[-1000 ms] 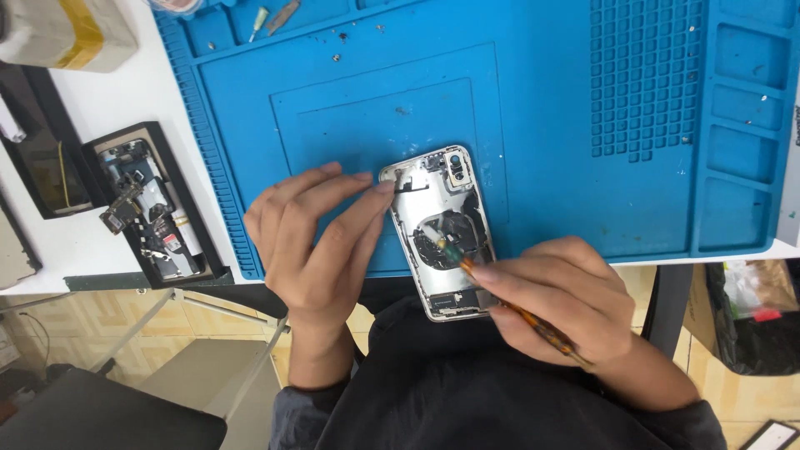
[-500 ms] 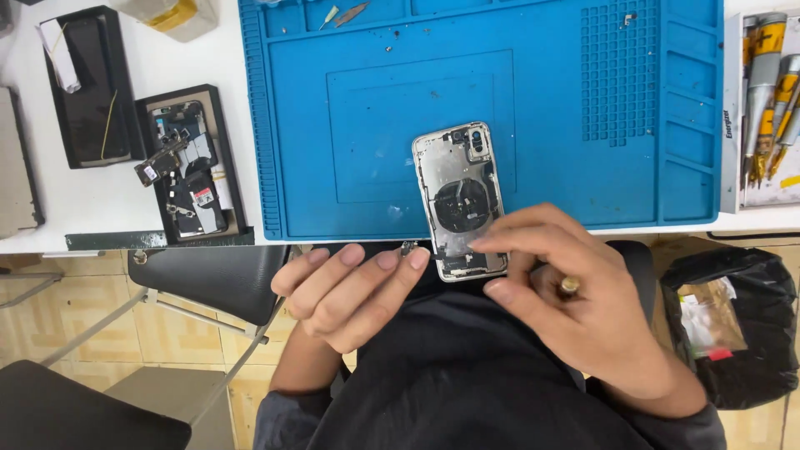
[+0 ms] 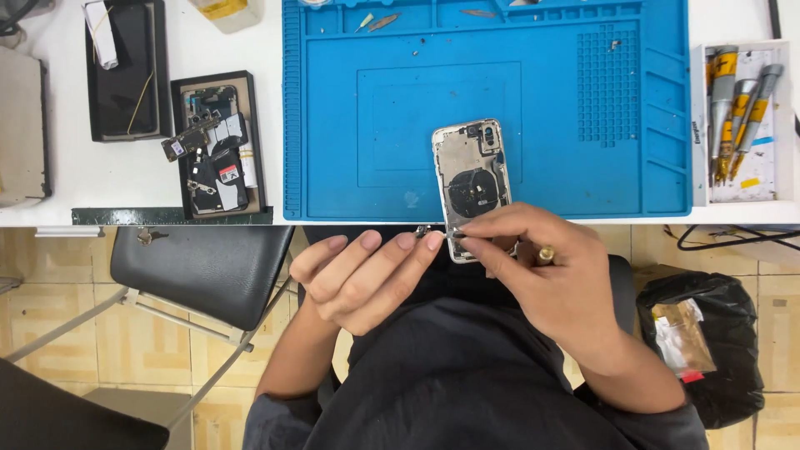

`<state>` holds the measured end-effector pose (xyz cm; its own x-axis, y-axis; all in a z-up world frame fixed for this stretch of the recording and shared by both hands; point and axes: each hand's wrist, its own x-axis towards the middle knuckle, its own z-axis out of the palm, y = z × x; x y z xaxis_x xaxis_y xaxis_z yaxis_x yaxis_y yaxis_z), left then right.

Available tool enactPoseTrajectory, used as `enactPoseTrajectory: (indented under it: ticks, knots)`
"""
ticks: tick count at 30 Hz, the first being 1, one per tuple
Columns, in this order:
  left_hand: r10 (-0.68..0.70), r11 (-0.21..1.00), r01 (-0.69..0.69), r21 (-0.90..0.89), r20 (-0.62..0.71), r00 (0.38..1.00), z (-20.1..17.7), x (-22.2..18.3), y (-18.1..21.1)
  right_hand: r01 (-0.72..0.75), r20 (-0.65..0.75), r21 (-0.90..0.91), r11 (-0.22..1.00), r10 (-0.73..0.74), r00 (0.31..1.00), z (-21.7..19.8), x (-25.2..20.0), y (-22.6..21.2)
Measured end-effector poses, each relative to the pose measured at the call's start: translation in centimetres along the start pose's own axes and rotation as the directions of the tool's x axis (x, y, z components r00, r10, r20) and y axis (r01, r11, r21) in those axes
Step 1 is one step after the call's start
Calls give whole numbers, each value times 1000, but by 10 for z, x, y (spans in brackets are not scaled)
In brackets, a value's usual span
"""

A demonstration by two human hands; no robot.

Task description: A person uses a precision screwdriver to remove screws and disassemble the internal components of a smartphone on a repair mat.

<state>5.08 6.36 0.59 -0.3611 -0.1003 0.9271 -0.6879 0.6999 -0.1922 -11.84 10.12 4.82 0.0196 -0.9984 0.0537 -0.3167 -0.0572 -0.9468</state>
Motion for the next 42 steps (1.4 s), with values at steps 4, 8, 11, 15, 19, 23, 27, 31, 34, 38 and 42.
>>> enactPoseTrajectory:
  ticks: [4, 8, 11, 15, 19, 23, 27, 31, 34, 38, 42]
  knots:
    - [-6, 999, 11, 45, -107, 994, 12, -15, -7, 33, -31, -102, 994, -37, 999, 1, 14, -2]
    - [-213, 970, 221, -96, 83, 973, 14, -33, -16, 79, -15, -340, 937, -90, 996, -8, 59, 7]
    - [-402, 913, 408, -22, 121, 908, 26, -36, -17, 206, 4, -410, 888, -224, 974, -10, 96, 24]
    - [-505, 858, 513, -8, 164, 847, 26, -30, -18, 267, 43, -495, 827, -283, 958, -5, 126, 49]
    - [-521, 847, 531, -10, 176, 835, 25, -28, -21, 257, 46, -501, 827, -271, 961, 3, 133, 63]
    - [-507, 855, 519, -10, 199, 839, 25, -28, -22, 235, 33, -506, 830, -254, 967, 5, 135, 66]
    - [-512, 850, 527, -18, 205, 834, 26, -28, -23, 184, 31, -549, 815, -200, 979, 6, 138, 70]
    - [-511, 849, 528, -30, 208, 834, 27, -28, -24, 194, 39, -573, 796, -210, 977, 8, 141, 75]
    - [-510, 850, 526, -32, 204, 836, 27, -27, -24, 206, 40, -570, 795, -223, 974, 9, 141, 76]
    - [-507, 850, 525, -40, 208, 837, 28, -29, -24, 197, 32, -576, 794, -219, 975, 7, 141, 77]
    - [-502, 829, 537, -157, 212, 838, 25, -34, -22, 331, 23, -569, 753, -388, 922, -3, 134, 65]
